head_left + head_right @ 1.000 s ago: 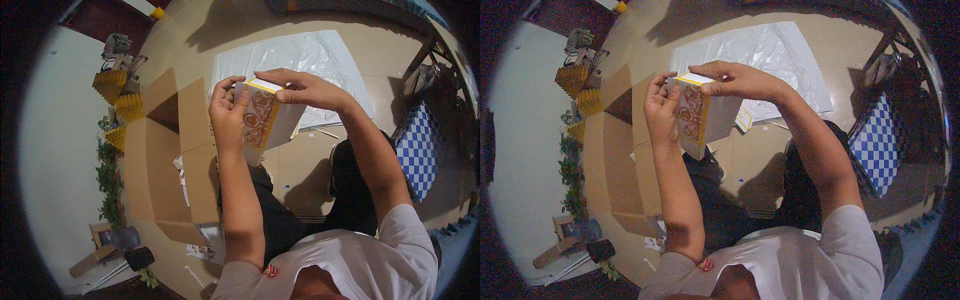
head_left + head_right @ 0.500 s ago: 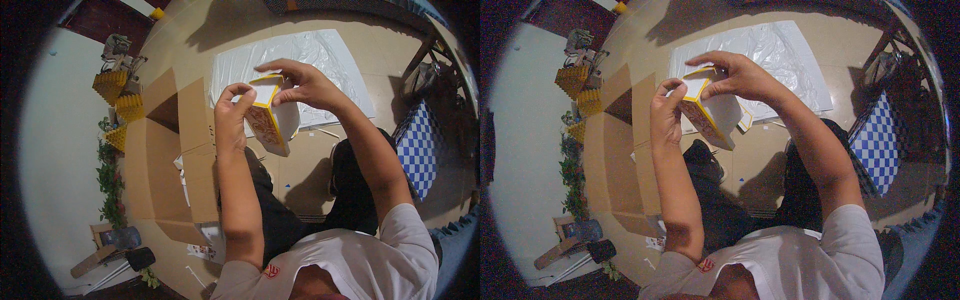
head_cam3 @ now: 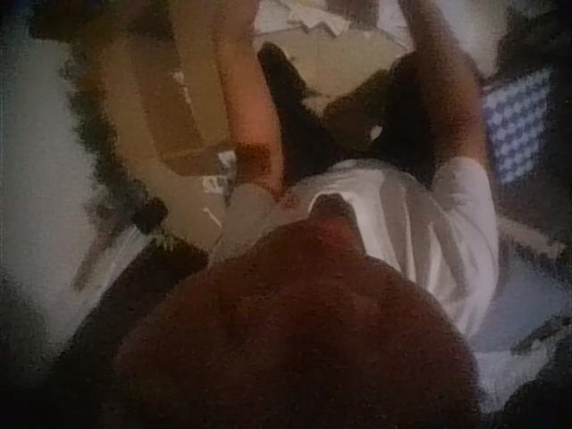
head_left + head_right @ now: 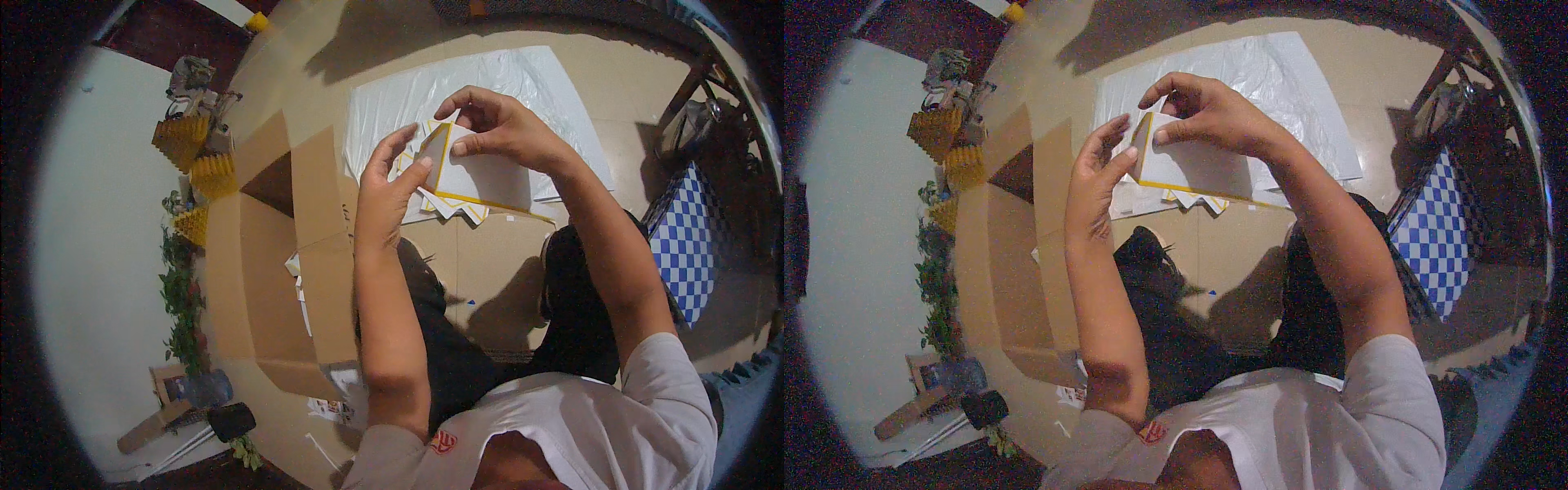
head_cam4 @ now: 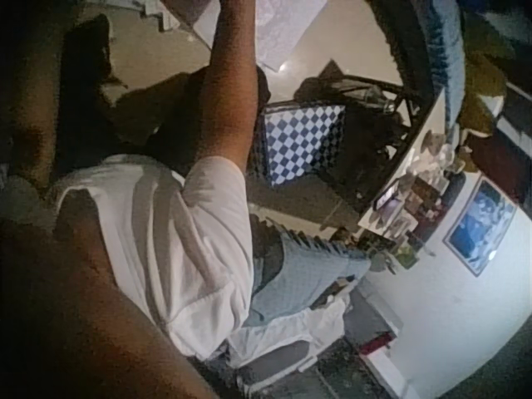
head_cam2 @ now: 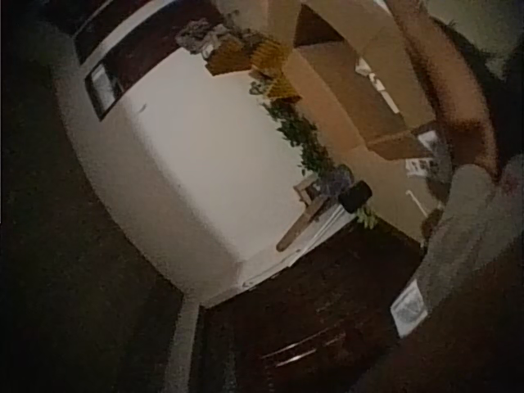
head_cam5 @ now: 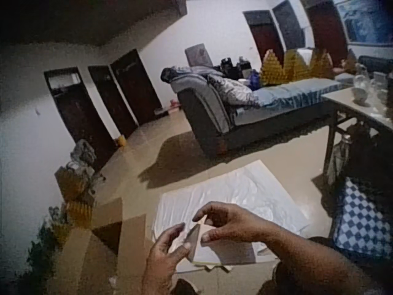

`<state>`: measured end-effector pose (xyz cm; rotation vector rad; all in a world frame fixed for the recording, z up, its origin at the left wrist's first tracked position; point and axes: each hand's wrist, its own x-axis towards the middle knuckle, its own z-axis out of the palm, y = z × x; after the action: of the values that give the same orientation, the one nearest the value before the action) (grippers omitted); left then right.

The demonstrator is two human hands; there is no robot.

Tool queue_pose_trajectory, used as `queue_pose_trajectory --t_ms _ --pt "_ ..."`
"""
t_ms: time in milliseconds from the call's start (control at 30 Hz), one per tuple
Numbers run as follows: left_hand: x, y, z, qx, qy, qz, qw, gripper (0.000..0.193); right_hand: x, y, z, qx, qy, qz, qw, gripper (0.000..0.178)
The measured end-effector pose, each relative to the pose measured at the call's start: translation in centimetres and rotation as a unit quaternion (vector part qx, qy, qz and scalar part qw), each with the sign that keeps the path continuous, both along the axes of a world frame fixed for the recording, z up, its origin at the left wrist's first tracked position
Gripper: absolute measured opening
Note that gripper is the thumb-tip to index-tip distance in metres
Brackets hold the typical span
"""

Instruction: The person assembles small decorative paper boxes by folding flat printed sheets and securing the edges with adhesive tape. They repeatedly fold the sides, apply tape, and press the seams to form the box shape.

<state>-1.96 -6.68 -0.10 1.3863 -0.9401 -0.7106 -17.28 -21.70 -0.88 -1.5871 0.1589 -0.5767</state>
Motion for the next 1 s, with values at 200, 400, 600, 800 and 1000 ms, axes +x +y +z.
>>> queue_pose_trajectory --t_ms 200,400,600,800,1000 --pt "-0.5 0.3 0.3 0.044 0.003 -0.059 0.997 0.035 -0.7 0.3 0.3 -0.022 0.054 0.053 0.997 0.046" --pt "-0.8 0.7 1.1 0.064 -0.094 -0.07 0.991 0.028 -0.8 0.0 0.0 -0.074 0.086 0.061 0.992 0.044" --pt "-0.7 0.8 0.4 0.113 -0.105 -0.115 0.981 0.019 -0.7 0.6 0.0 -0.108 0.105 0.094 0.984 0.041" --pt "-1.2 0.2 -0.6 0.199 -0.121 -0.162 0.959 0.014 -0.9 2.1 0.3 -0.243 0.179 0.035 0.953 0.036" --pt "-1.9 -0.6 -1.2 0.085 -0.018 -0.039 0.995 0.01 -1.0 0.4 0.4 -0.341 0.072 -0.097 0.932 0.039"
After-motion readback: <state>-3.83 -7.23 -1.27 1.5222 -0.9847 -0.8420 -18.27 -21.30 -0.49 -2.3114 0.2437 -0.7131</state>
